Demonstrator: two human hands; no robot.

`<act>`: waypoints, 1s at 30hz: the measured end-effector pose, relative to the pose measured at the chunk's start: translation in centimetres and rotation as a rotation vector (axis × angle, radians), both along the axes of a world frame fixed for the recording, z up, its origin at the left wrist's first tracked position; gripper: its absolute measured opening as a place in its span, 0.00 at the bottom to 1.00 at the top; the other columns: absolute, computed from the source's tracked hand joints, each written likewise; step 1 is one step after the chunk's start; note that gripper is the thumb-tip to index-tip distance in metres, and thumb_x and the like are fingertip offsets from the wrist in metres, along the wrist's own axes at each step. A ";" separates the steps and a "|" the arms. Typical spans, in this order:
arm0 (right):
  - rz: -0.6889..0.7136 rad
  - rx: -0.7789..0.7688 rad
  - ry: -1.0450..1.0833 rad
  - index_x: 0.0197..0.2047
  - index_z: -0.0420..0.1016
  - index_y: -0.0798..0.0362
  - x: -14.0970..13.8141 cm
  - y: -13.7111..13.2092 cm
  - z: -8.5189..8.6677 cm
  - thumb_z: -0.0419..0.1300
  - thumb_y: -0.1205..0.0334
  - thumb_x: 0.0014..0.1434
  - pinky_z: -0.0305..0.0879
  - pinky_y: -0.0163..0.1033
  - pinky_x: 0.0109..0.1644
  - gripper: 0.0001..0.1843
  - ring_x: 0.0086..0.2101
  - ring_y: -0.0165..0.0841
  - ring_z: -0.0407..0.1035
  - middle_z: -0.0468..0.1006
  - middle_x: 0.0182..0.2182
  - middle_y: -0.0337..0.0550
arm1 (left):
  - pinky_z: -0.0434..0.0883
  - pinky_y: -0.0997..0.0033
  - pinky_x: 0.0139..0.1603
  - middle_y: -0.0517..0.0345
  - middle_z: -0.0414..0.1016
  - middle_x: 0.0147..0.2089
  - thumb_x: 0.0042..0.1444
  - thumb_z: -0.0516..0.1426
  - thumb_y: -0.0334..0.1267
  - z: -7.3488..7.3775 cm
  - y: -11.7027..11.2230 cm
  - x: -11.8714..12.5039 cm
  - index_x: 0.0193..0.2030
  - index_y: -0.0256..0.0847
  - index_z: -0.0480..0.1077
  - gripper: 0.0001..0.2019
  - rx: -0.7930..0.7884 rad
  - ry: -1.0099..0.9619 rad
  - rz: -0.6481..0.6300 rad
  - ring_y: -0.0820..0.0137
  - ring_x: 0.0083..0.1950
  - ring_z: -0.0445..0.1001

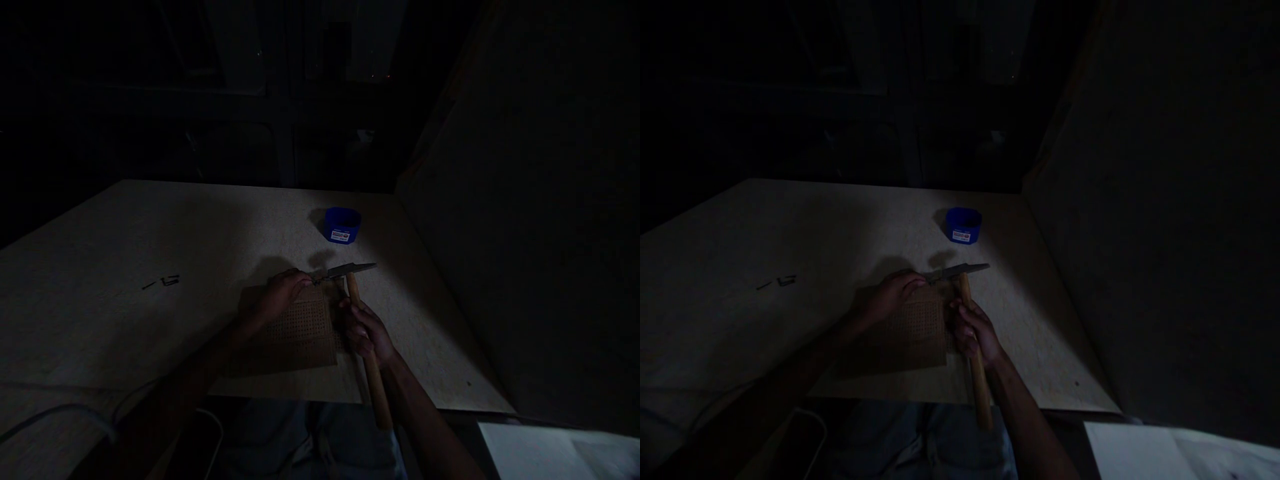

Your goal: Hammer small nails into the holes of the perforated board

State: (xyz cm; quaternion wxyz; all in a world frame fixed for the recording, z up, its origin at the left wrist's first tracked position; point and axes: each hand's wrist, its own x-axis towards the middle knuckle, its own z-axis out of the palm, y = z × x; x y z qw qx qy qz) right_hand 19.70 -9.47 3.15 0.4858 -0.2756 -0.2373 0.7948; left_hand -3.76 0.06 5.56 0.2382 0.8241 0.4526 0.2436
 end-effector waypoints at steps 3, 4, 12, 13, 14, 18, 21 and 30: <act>0.004 0.006 0.009 0.46 0.72 0.52 0.0 0.0 0.0 0.69 0.53 0.59 0.49 0.23 0.08 0.18 0.10 0.18 0.40 0.61 0.15 0.21 | 0.74 0.66 0.50 0.54 0.81 0.43 0.65 0.54 0.34 -0.6 0.0 0.3 0.43 0.43 0.79 0.10 0.030 0.028 -0.011 0.65 0.46 0.79; 0.005 0.009 0.013 0.46 0.72 0.52 0.0 0.0 0.0 0.69 0.53 0.59 0.49 0.24 0.08 0.17 0.10 0.18 0.40 0.61 0.15 0.21 | 0.74 0.66 0.50 0.54 0.81 0.44 0.66 0.54 0.35 -0.8 -0.1 0.3 0.43 0.43 0.79 0.11 0.040 0.037 -0.020 0.65 0.46 0.78; 0.013 -0.016 0.018 0.46 0.72 0.52 -0.1 0.0 0.2 0.70 0.52 0.58 0.50 0.23 0.08 0.19 0.10 0.18 0.41 0.62 0.15 0.22 | 0.74 0.67 0.49 0.54 0.79 0.43 0.67 0.53 0.38 -0.1 0.4 -0.5 0.45 0.44 0.79 0.12 0.003 -0.045 -0.066 0.66 0.45 0.77; 0.017 -0.012 0.017 0.45 0.72 0.52 -0.1 0.0 0.2 0.70 0.52 0.58 0.50 0.23 0.08 0.19 0.10 0.18 0.40 0.62 0.15 0.22 | 0.74 0.67 0.50 0.55 0.79 0.43 0.66 0.54 0.38 0.0 0.5 -0.6 0.45 0.44 0.79 0.11 -0.018 -0.053 -0.069 0.66 0.46 0.77; 0.019 -0.010 0.011 0.45 0.72 0.52 -0.1 0.0 0.1 0.70 0.52 0.58 0.50 0.23 0.08 0.18 0.10 0.18 0.40 0.61 0.15 0.22 | 0.74 0.66 0.50 0.55 0.79 0.44 0.65 0.55 0.37 -0.1 0.6 -0.6 0.46 0.45 0.79 0.11 -0.041 -0.061 -0.073 0.66 0.46 0.77; 0.011 -0.016 -0.018 0.46 0.72 0.52 -0.1 0.1 0.0 0.69 0.52 0.60 0.49 0.23 0.08 0.18 0.10 0.18 0.41 0.61 0.15 0.22 | 0.75 0.64 0.51 0.53 0.80 0.46 0.63 0.56 0.34 -0.6 0.7 -0.3 0.46 0.45 0.80 0.11 -0.079 -0.108 -0.066 0.65 0.48 0.78; 0.025 -0.029 -0.027 0.46 0.72 0.52 -0.1 0.1 0.0 0.69 0.52 0.59 0.49 0.23 0.09 0.18 0.10 0.18 0.42 0.61 0.16 0.22 | 0.75 0.62 0.53 0.53 0.82 0.47 0.63 0.56 0.34 -0.8 0.7 0.0 0.47 0.45 0.80 0.12 -0.069 -0.147 -0.036 0.65 0.48 0.79; 0.015 -0.050 -0.073 0.47 0.71 0.52 -0.4 0.1 -0.3 0.71 0.51 0.57 0.49 0.23 0.08 0.20 0.10 0.19 0.43 0.61 0.15 0.22 | 0.77 0.65 0.51 0.56 0.85 0.46 0.62 0.57 0.38 -1.8 0.6 0.5 0.45 0.43 0.81 0.11 -0.125 -0.219 0.093 0.64 0.46 0.83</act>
